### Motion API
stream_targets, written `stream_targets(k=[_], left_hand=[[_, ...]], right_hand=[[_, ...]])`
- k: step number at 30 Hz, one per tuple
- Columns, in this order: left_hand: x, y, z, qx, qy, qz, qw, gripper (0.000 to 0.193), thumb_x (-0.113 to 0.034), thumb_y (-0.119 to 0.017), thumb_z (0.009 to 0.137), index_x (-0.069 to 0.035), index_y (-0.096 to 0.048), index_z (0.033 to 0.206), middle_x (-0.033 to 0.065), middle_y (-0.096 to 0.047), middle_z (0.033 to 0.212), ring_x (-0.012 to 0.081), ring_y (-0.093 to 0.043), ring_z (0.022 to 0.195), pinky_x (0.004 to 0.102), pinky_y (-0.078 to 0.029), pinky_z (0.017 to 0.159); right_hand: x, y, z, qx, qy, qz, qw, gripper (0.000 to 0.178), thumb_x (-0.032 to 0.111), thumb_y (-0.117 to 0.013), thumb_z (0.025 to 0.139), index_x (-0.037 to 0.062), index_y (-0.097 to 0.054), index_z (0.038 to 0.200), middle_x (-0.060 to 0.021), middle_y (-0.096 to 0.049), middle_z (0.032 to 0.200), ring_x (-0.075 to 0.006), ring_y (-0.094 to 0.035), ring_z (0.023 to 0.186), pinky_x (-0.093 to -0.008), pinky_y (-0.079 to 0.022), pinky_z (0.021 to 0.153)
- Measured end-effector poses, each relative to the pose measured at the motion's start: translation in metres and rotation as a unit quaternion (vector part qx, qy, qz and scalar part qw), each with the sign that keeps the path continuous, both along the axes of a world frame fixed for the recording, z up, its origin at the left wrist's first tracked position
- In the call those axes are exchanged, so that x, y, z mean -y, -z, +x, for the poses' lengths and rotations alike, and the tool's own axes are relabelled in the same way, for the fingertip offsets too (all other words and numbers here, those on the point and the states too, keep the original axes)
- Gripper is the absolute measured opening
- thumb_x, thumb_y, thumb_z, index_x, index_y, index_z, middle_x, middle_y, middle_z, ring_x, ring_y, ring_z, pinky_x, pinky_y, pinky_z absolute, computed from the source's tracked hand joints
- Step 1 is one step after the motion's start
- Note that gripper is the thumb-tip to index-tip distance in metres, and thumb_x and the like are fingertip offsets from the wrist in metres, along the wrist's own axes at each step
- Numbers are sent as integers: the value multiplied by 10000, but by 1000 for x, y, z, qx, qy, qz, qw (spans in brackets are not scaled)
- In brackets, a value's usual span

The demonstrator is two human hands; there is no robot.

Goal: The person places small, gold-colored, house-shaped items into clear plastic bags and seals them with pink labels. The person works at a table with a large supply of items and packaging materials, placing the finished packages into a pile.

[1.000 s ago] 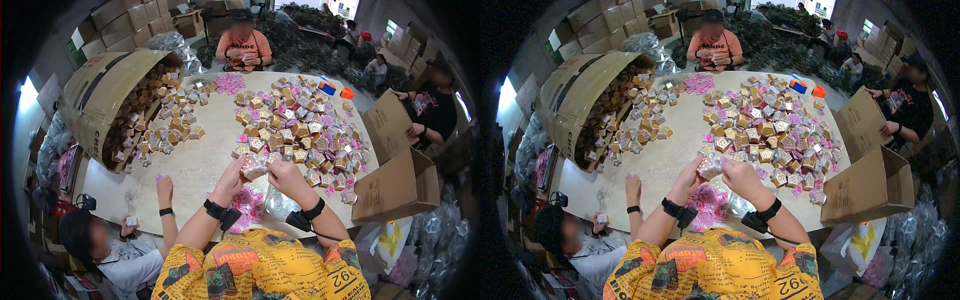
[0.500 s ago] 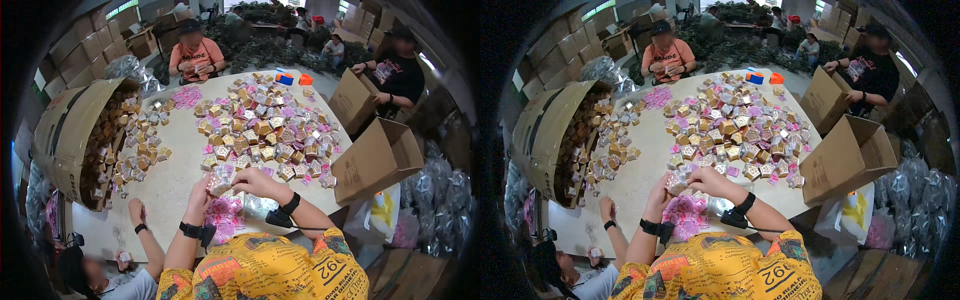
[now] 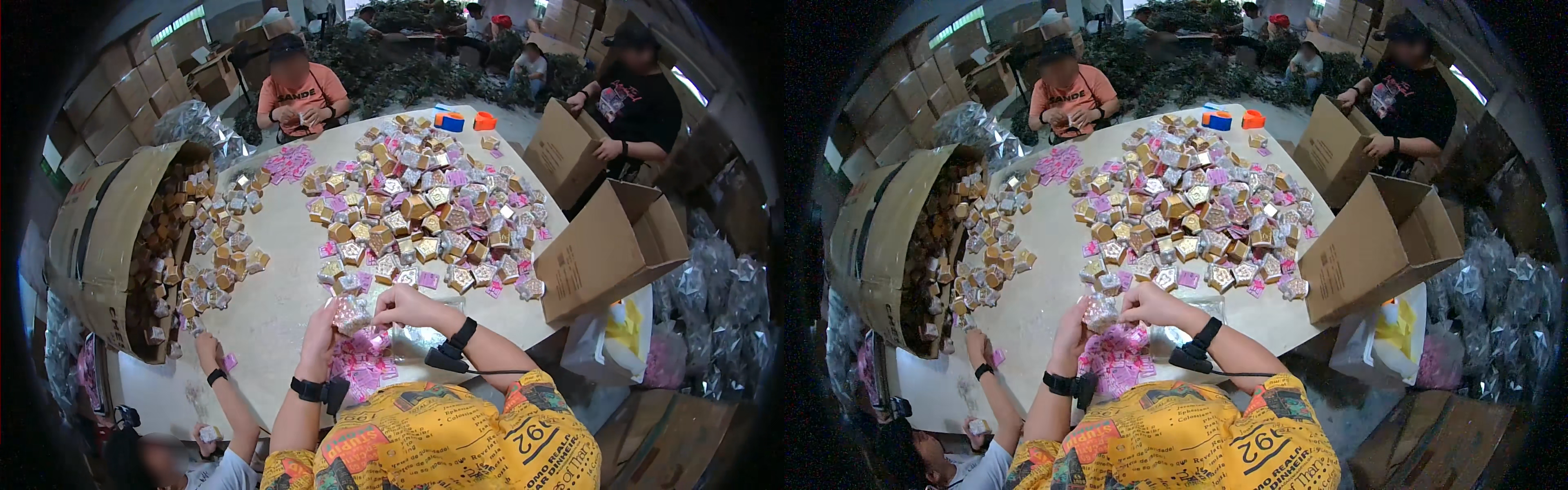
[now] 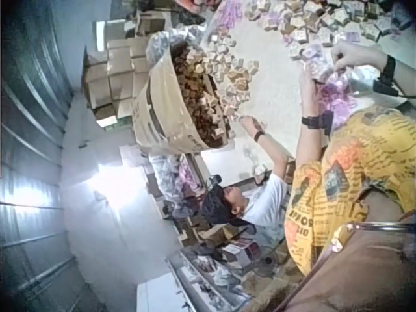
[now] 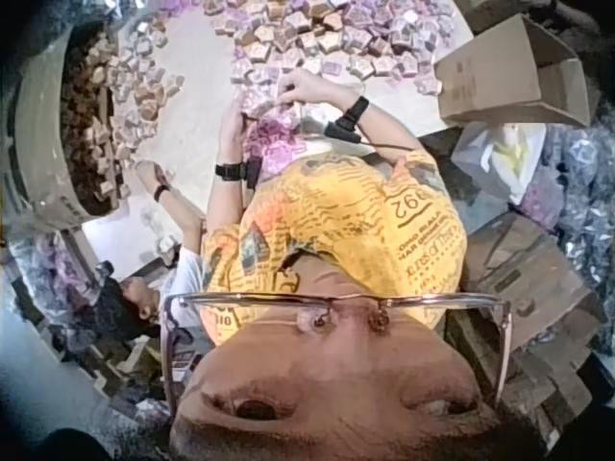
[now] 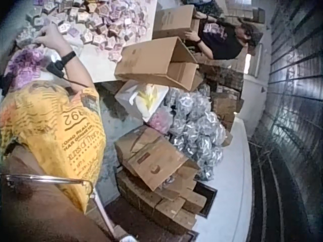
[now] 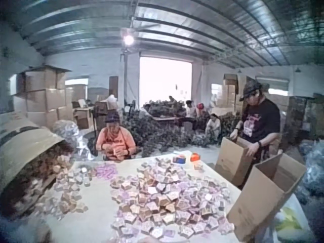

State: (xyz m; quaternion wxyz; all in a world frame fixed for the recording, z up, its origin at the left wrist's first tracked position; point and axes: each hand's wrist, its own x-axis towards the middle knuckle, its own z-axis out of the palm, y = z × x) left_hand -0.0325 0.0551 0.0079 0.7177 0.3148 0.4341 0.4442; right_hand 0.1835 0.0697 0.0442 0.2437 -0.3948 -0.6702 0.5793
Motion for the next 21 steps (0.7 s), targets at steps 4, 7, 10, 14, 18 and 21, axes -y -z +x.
stream_targets(k=[4, 7, 10, 14, 18, 21], left_hand=[[2, -2, 5, -47, -20, 43, 998, 327, -279, -475, 924, 9, -577, 1043, 52, -612, 908, 119, -600, 765, 256, -493, 627], [5, -13, 13, -97, -42, 54, 993, 340, -265, -473, 926, 20, -562, 1088, 55, -613, 922, 123, -602, 771, 254, -494, 638], [5, -11, 11, -84, -36, 71, 993, 355, -228, -463, 932, 42, -537, 1150, 89, -608, 1008, 130, -600, 850, 260, -488, 715], [1, 8, -1, -2, -13, 29, 1000, 337, -227, -459, 931, 33, -546, 1127, 73, -615, 965, 122, -603, 807, 263, -492, 699], [-2, 35, -8, -21, 10, -12, 1000, 313, -219, -443, 931, 27, -554, 1090, 72, -619, 924, 136, -610, 795, 285, -507, 677], [0, 32, -2, -33, 5, -18, 999, 305, -214, -442, 931, 26, -559, 1078, 64, -620, 913, 131, -609, 793, 278, -504, 664]], right_hand=[[3, 5, -3, 45, 11, 79, 996, 126, 121, -664, 768, 1, -656, 730, -40, -633, 630, -87, -591, 571, -240, -460, 523], [6, 5, -5, 84, 18, 137, 987, 144, 131, -660, 771, -6, -649, 727, -52, -633, 631, -100, -604, 585, -248, -469, 542], [5, 11, -5, 47, 11, 135, 990, 151, 139, -661, 777, -4, -651, 732, -44, -628, 630, -90, -579, 558, -245, -455, 524], [2, 12, -1, -18, -26, 50, 998, 147, 148, -663, 788, 10, -656, 737, -15, -609, 623, -63, -522, 511, -222, -410, 472], [2, 15, 2, -54, -39, -26, 997, 134, 151, -663, 800, 30, -657, 744, 5, -593, 621, -42, -491, 488, -194, -369, 436], [3, 21, 2, -58, -25, -109, 992, 133, 150, -664, 803, 33, -643, 744, 6, -586, 610, -44, -484, 475, -192, -367, 431]])
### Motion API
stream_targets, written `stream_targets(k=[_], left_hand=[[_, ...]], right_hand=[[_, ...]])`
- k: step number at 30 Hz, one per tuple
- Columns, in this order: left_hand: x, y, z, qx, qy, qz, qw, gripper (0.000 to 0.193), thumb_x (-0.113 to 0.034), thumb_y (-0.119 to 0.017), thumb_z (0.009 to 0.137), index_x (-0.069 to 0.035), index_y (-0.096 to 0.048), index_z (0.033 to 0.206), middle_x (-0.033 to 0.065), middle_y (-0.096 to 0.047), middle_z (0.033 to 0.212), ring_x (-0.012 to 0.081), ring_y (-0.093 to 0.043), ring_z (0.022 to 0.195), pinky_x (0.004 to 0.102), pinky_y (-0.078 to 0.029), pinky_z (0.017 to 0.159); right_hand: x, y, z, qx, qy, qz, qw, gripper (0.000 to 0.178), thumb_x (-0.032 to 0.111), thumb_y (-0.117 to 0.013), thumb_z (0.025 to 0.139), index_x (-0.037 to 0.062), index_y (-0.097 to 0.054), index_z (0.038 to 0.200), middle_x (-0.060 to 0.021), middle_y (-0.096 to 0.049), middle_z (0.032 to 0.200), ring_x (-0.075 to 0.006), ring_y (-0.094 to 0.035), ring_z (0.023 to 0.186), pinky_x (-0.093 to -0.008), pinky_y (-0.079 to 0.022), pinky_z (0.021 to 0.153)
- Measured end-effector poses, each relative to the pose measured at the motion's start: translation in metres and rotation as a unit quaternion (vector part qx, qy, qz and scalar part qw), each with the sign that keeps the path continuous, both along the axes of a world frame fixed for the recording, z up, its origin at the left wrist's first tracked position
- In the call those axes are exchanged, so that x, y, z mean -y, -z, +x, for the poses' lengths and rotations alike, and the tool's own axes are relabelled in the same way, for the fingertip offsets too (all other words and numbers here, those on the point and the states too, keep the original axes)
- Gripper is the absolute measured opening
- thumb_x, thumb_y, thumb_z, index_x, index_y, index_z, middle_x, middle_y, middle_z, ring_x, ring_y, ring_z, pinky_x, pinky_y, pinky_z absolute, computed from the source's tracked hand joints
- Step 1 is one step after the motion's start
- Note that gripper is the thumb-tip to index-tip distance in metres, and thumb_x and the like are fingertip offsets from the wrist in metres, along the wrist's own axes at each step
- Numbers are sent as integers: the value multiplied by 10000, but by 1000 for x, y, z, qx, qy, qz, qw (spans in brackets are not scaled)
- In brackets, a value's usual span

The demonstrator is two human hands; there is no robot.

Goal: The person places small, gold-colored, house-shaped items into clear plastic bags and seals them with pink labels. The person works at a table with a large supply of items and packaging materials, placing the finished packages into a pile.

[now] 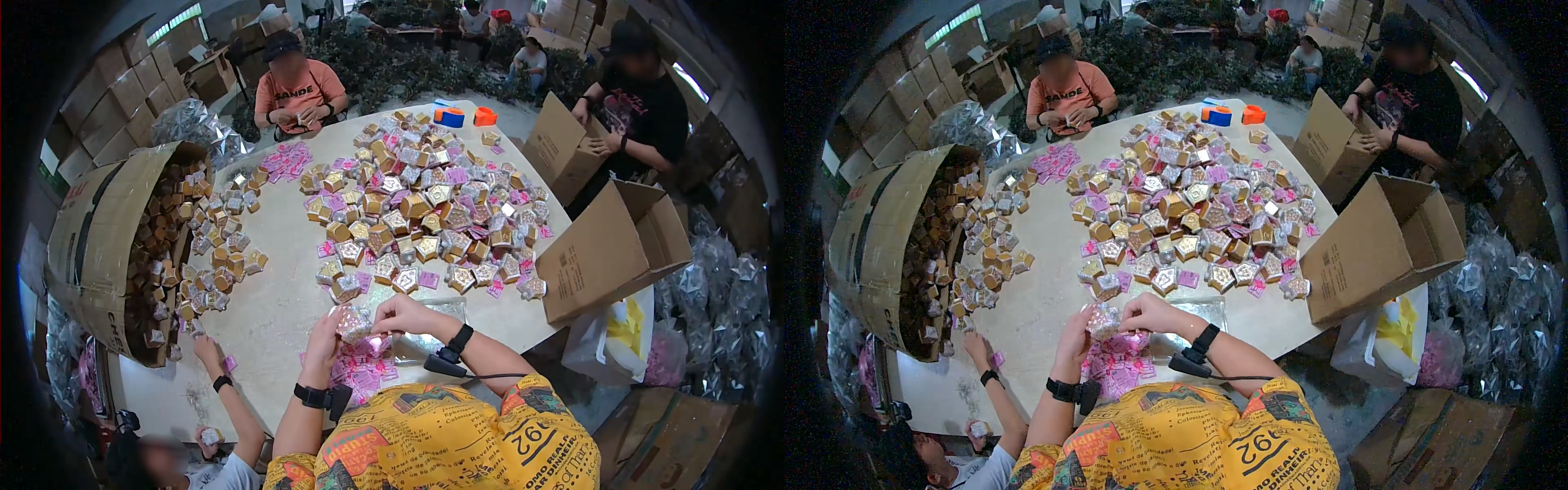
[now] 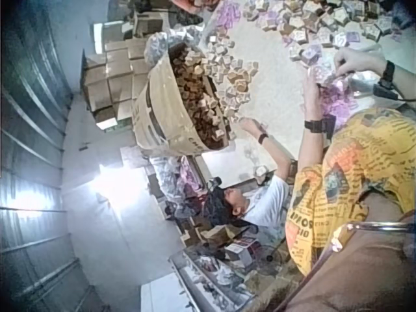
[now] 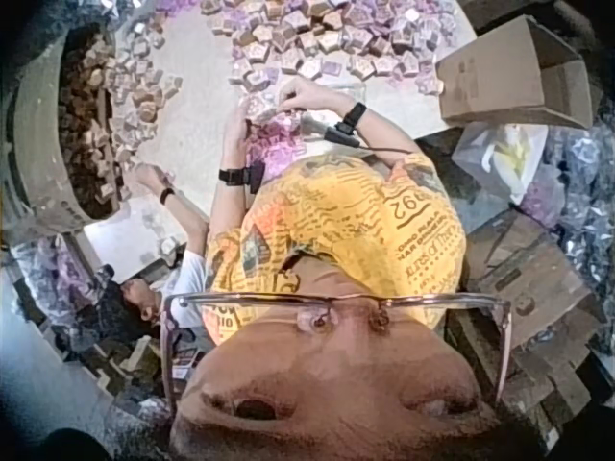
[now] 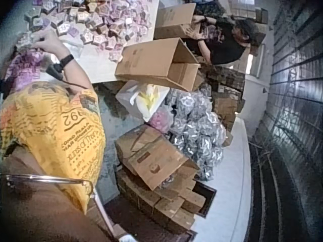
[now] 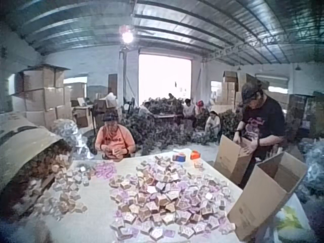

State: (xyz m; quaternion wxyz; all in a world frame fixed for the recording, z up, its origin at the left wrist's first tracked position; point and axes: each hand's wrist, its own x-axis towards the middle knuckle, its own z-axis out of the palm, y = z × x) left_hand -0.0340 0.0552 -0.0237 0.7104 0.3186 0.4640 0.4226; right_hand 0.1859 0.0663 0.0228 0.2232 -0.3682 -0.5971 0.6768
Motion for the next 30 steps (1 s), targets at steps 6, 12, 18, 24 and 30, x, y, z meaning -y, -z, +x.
stream_targets(k=[6, 12, 18, 24, 30], left_hand=[[-4, 11, -3, -81, 57, -77, 992, 319, -259, -444, 930, -9, -577, 1077, 82, -631, 878, 156, -616, 745, 291, -496, 623], [-5, 28, -12, -563, 145, 128, 804, 622, -360, -659, 773, -13, -461, 1250, 232, -552, 1062, 338, -550, 1009, 418, -444, 880], [15, 56, -32, -663, 223, 138, 701, 657, -276, -744, 678, -85, -475, 1246, 229, -453, 1191, 389, -471, 1085, 432, -420, 914], [26, 88, -40, -648, 229, 174, 705, 560, -256, -745, 657, -58, -543, 1139, 199, -502, 1097, 371, -485, 1055, 430, -428, 891], [31, 80, -30, -662, 223, 215, 682, 486, -163, -735, 670, -49, -543, 1102, 189, -501, 1061, 358, -505, 1011, 425, -463, 830]], right_hand=[[-3, 27, -4, 17, 31, 52, 998, 117, 124, -623, 784, 27, -601, 723, -2, -572, 595, -61, -535, 492, -205, -406, 445], [-63, 20, 41, 144, 290, 317, 891, 123, 122, -583, 720, 0, -597, 712, -102, -584, 655, -225, -574, 610, -328, -452, 570], [-46, 25, 63, 273, 284, 411, 822, 184, 150, -602, 726, 32, -611, 867, -158, -594, 890, -323, -587, 803, -415, -464, 708], [38, 114, 50, 460, -44, 287, 839, 189, 157, -592, 700, 48, -598, 854, -154, -565, 866, -352, -588, 787, -440, -481, 697], [51, 171, 49, 421, -22, 292, 858, 147, 131, -577, 705, 45, -599, 822, -152, -583, 846, -345, -589, 769, -444, -479, 683]])
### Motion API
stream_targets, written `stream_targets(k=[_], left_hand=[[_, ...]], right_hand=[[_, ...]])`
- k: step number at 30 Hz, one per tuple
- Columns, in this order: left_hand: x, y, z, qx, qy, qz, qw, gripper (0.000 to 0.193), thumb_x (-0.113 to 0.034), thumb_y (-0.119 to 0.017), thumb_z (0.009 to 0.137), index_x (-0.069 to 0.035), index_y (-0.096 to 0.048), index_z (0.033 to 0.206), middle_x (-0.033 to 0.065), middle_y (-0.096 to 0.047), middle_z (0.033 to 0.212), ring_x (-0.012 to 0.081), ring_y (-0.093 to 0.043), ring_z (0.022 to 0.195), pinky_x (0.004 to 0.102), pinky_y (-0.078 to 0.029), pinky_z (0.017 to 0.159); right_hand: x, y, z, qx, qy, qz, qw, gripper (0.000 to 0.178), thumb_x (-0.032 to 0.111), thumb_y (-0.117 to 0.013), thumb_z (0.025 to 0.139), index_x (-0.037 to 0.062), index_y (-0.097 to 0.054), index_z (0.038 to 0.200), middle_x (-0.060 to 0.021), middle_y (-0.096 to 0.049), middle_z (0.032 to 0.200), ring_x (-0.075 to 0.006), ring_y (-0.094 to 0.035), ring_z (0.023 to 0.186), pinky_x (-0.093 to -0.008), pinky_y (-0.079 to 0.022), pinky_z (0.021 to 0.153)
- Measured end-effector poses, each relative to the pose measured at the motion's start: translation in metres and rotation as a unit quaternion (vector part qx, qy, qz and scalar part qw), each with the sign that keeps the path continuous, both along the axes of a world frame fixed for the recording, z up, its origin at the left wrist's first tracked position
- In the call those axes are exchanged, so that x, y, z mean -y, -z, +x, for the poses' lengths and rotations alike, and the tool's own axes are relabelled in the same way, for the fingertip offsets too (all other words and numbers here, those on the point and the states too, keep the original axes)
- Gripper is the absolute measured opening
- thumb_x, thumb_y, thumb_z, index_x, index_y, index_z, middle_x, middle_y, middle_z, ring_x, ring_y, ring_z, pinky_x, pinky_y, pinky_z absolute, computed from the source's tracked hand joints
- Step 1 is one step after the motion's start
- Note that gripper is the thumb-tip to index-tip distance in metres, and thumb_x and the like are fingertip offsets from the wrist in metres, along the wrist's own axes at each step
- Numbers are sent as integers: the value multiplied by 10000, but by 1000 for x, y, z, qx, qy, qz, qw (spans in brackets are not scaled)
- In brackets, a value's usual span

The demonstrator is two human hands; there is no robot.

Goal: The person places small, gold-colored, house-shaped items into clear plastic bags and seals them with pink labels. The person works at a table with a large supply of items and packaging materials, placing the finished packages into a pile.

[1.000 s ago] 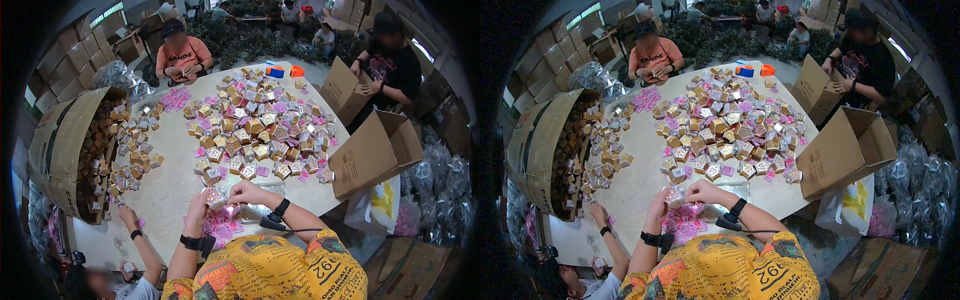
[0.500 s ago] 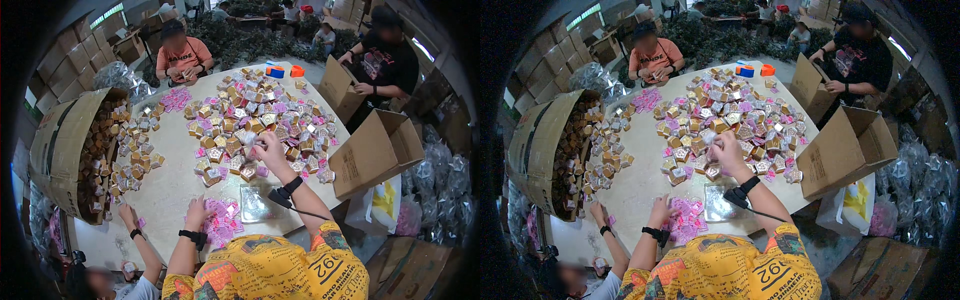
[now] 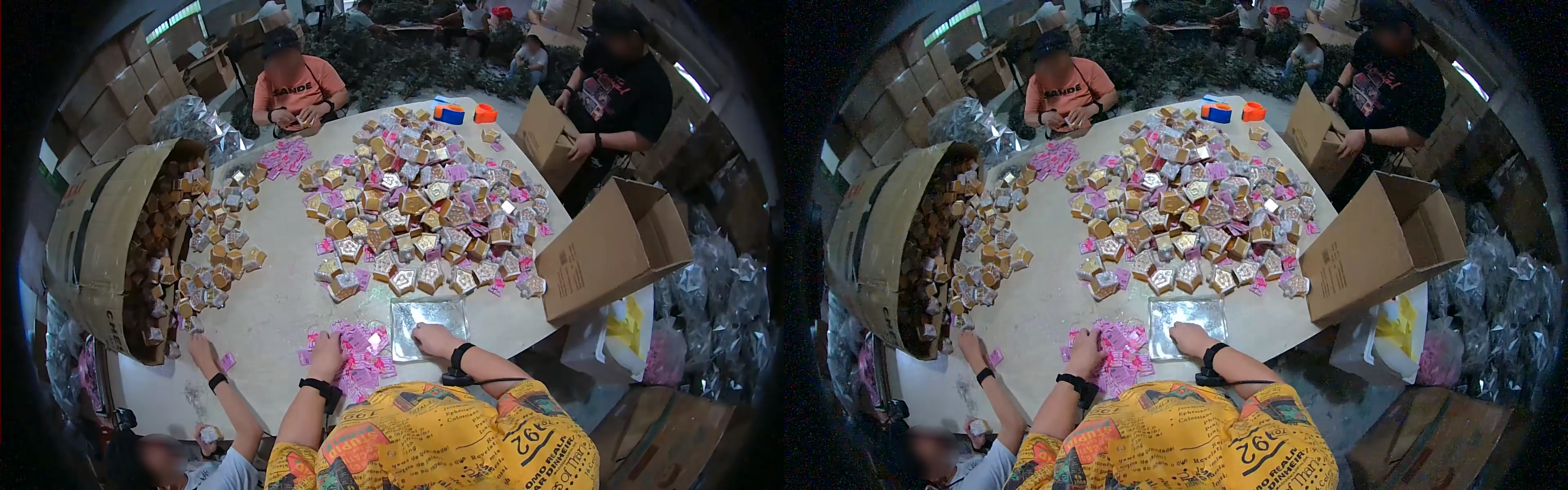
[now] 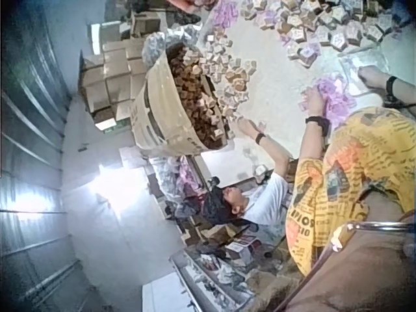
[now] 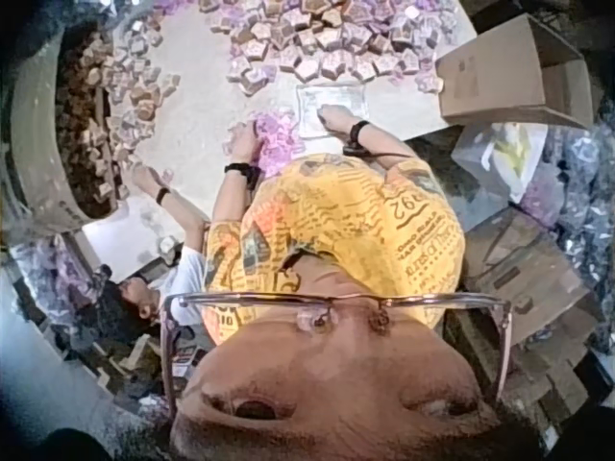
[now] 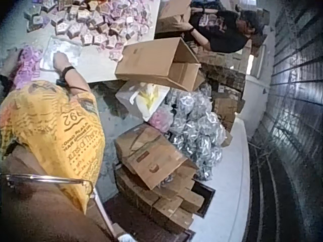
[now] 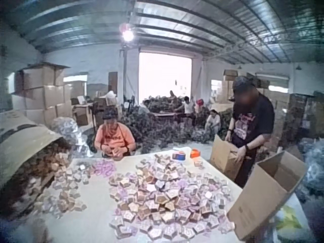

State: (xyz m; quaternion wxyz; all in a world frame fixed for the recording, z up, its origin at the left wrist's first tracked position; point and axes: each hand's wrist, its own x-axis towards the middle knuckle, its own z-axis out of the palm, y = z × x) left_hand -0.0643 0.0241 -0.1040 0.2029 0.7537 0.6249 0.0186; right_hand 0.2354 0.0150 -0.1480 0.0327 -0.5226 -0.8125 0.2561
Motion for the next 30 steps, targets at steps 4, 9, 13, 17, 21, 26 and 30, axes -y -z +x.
stream_targets(k=[4, 9, 13, 17, 21, 26, 30], left_hand=[[-3, 13, -3, 4, -11, 25, 1000, 518, -151, -719, 686, -33, -506, 1143, 197, -504, 1056, 361, -493, 1009, 416, -438, 860], [-6, 24, -5, 12, -29, 35, 999, 475, -171, -717, 695, -27, -527, 1105, 196, -503, 1046, 366, -490, 1002, 419, -437, 857], [-9, 23, -2, 36, -64, 22, 997, 530, -213, -737, 677, -45, -538, 1138, 201, -508, 1062, 365, -492, 1013, 421, -430, 869], [-13, 26, -9, 45, -63, 7, 997, 611, -240, -754, 658, -76, -528, 1201, 203, -508, 1077, 370, -489, 1024, 413, -421, 891], [-19, 29, -13, 55, -91, -16, 994, 660, -223, -768, 632, -97, -519, 1229, 206, -505, 1083, 374, -482, 1042, 403, -409, 918], [-24, 21, -18, 131, -128, -25, 983, 636, -129, -730, 621, -84, -525, 1221, 216, -496, 1119, 385, -468, 1059, 424, -403, 927], [-29, 37, -45, 268, -144, -47, 951, 684, -131, -750, 613, -98, -505, 1251, 218, -507, 1148, 366, -492, 1066, 405, -416, 921]], right_hand=[[-4, 13, 2, -4, -8, -1, 1000, 126, 119, -557, 713, 47, -622, 794, -158, -606, 814, -348, -592, 775, -438, -475, 684], [-6, -4, 6, 5, 4, -34, 999, 156, 104, -542, 726, 58, -645, 834, -154, -608, 814, -347, -596, 796, -426, -477, 687], [-3, -13, 11, -15, 31, 53, 998, 97, 75, -561, 707, 40, -630, 766, -156, -597, 818, -342, -598, 776, -424, -486, 679], [-4, -28, 12, 32, 7, 68, 997, 64, 59, -564, 701, 22, -609, 725, -159, -581, 826, -343, -597, 754, -422, -490, 663], [-5, -45, 11, 14, 19, 68, 997, 76, 71, -564, 713, 28, -622, 739, -147, -575, 809, -334, -594, 745, -423, -487, 666], [-7, -50, 10, -14, 45, 86, 995, 98, 100, -570, 739, 43, -648, 755, -133, -580, 796, -324, -590, 741, -409, -480, 678], [-11, -53, 7, -47, 56, 78, 994, 107, 91, -565, 745, 35, -654, 766, -145, -586, 807, -334, -587, 752, -411, -474, 692]])
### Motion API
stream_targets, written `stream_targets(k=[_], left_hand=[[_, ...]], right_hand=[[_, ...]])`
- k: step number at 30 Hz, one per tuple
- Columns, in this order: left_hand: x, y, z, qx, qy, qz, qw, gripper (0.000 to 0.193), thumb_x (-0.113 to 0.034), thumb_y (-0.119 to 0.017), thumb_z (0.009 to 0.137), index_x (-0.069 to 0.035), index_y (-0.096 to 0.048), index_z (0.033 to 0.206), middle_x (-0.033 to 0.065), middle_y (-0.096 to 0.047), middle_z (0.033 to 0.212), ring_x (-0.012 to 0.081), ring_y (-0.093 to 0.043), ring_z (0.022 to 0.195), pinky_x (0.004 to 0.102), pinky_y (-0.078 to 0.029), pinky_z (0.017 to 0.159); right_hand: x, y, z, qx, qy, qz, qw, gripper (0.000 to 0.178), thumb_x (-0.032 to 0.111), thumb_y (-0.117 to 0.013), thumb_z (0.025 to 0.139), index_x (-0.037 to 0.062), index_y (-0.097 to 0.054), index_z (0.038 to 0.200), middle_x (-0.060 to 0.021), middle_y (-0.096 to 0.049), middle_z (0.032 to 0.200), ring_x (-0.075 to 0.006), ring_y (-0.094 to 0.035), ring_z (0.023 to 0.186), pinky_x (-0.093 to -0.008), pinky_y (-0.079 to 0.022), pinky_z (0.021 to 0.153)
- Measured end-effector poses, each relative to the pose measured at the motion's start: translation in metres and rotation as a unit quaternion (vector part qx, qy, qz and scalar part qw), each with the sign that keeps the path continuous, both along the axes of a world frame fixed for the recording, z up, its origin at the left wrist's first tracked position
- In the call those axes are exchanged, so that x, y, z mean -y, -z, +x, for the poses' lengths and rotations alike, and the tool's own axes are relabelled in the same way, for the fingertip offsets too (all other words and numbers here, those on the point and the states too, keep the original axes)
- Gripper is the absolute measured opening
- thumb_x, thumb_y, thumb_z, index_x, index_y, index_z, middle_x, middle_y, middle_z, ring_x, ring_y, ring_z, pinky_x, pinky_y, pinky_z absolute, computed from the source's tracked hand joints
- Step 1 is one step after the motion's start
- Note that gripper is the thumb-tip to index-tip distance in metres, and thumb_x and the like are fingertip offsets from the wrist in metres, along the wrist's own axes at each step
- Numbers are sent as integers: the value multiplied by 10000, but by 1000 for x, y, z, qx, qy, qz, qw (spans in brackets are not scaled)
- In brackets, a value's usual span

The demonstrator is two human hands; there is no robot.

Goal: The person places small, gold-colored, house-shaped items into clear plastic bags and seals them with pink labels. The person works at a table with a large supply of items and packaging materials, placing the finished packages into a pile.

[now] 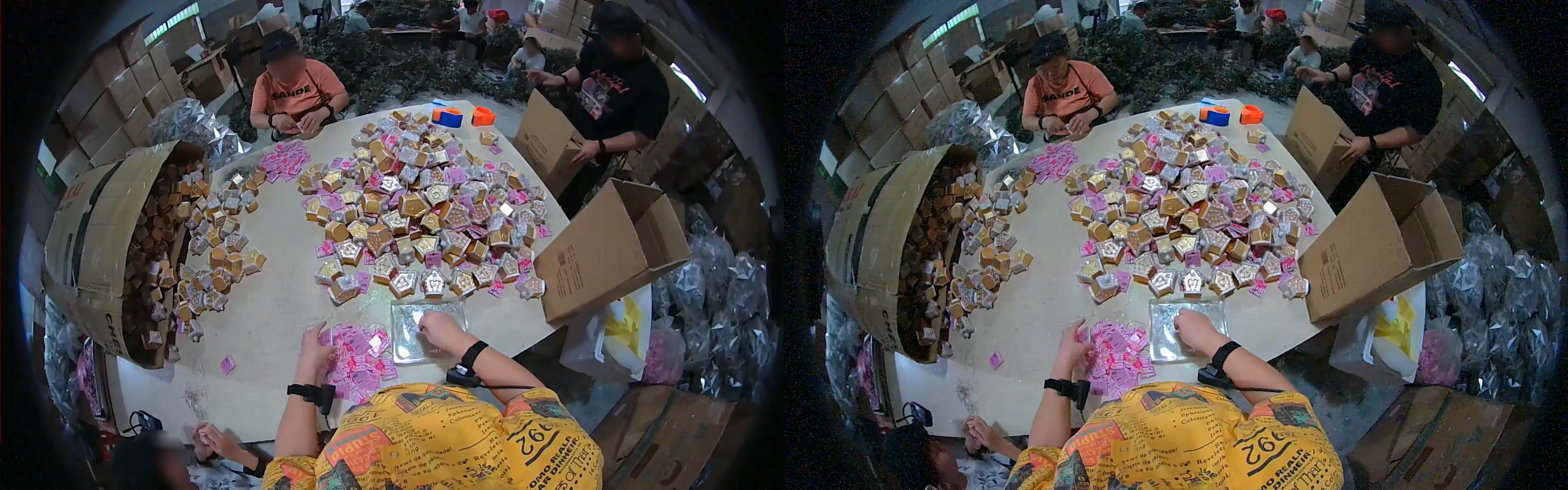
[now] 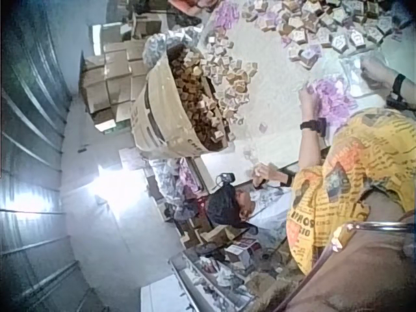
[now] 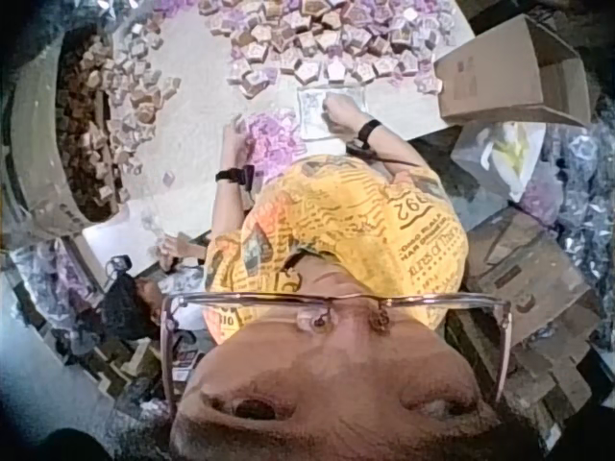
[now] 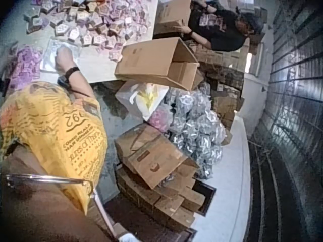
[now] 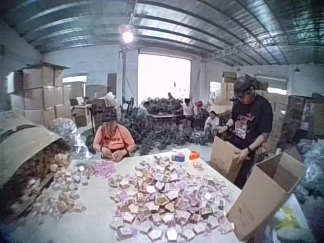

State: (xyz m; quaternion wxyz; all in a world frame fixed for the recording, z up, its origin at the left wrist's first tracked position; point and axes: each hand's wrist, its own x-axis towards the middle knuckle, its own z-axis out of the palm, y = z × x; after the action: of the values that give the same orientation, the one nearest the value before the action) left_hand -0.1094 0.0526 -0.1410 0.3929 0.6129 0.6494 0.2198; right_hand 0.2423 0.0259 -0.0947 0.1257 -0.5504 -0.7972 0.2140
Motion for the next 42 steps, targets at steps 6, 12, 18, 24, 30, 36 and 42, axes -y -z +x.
stream_targets(k=[6, 12, 18, 24, 30, 36, 42], left_hand=[[2, -76, 10, 167, -48, -76, 982, 795, -47, -729, 606, -106, -422, 1337, 160, -511, 1166, 224, -543, 907, 330, -488, 758], [3, -88, 9, 202, -45, -71, 976, 753, -56, -730, 642, -98, -427, 1331, 129, -542, 1060, 168, -552, 832, 283, -485, 718], [6, -109, 19, 206, -11, -44, 978, 676, -113, -692, 734, -92, -405, 1345, 97, -528, 1014, 162, -553, 831, 273, -478, 732], [2, -139, 32, 426, -79, -105, 895, 563, -136, -603, 836, -36, -372, 1340, 57, -556, 922, 135, -575, 777, 264, -499, 667], [-7, -154, 54, 561, -65, -130, 815, 375, -198, -575, 880, -55, -471, 1211, 37, -598, 900, 124, -593, 723, 258, -502, 649], [-2, -159, 57, 607, -43, -148, 780, 370, -178, -572, 882, -61, -465, 1217, 42, -588, 961, 125, -594, 766, 266, -501, 686], [8, -166, 63, 526, -6, -101, 845, 598, -71, -625, 804, -62, -362, 1341, 51, -548, 1062, 109, -590, 835, 250, -493, 727]], right_hand=[[-10, -13, -3, -80, 28, -39, 996, 126, 63, -561, 722, 31, -673, 772, -176, -607, 809, -340, -591, 786, -419, -472, 699], [-22, -54, -21, -122, 23, -57, 991, 137, 81, -557, 736, 22, -671, 784, -163, -623, 783, -318, -597, 767, -393, -476, 697], [-31, -67, -34, -195, -26, -10, 980, 121, 86, -575, 744, 20, -665, 789, -141, -627, 781, -303, -598, 756, -371, -473, 685], [-41, -106, -67, -292, -51, 24, 955, 118, 95, -600, 750, 12, -655, 812, -132, -616, 778, -277, -586, 750, -355, -461, 679], [-40, -130, -93, -403, -25, -102, 909, 153, 9, -607, 777, 0, -579, 927, -37, -564, 723, -97, -555, 631, -239, -456, 561], [-46, -139, -99, -378, -54, -100, 919, 294, -42, -597, 744, 17, -468, 1002, -12, -500, 658, -72, -498, 569, -237, -434, 514], [-60, -142, -97, -402, 8, -150, 903, 391, -40, -591, 728, 17, -430, 1080, -17, -489, 625, -93, -495, 523, -248, -413, 471]])
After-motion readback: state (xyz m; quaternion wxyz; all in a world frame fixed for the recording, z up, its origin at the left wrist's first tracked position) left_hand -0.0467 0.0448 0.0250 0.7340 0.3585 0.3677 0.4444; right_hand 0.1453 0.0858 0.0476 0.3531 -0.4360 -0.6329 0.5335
